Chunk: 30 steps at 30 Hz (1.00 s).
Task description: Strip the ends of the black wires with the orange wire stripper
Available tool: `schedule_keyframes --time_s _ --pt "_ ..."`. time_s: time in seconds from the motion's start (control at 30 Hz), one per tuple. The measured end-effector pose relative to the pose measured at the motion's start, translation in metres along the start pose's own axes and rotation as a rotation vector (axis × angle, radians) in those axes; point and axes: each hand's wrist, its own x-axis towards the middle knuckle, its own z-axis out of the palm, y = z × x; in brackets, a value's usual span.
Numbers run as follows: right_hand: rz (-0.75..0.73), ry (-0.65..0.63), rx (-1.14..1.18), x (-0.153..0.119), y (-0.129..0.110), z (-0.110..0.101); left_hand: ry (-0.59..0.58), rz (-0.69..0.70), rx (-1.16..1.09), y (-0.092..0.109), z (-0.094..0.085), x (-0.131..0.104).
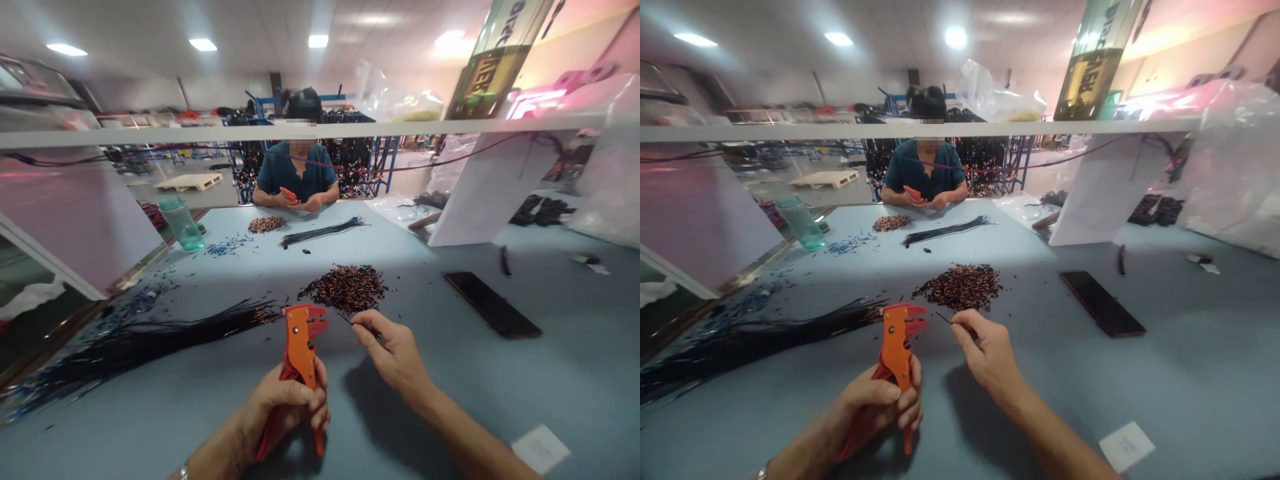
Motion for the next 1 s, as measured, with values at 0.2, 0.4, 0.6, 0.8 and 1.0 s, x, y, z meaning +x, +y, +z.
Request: schedule_keyframes --time_s 0.2,0.4,0.6,0.8,1.0 --pt "-0.156 -0.03 0.015 -0.002 -0.008 -0.001 -0.066 -0.095 0.021 -0.003 0.001 -0.003" --pt "-0.237 0.001 -0.064 -0.003 -0.012 -0.001 -0.064 -0.103 0.038 -0.005 0.0 -0.002" --pt "-0.247 0.004 -0.121 -0.002 -0.013 -0.002 -0.064 -0.102 0.052 -0.004 0.001 -0.003" --pt "-0.277 0.014 -0.163 -0.002 -0.014 -0.003 -0.08 -0.11 0.055 -0.005 0.0 -0.003" --pt "-0.296 0.013 -0.168 -0.001 -0.017 -0.004 -0.049 -0.102 0.087 -0.006 0.001 -0.004"
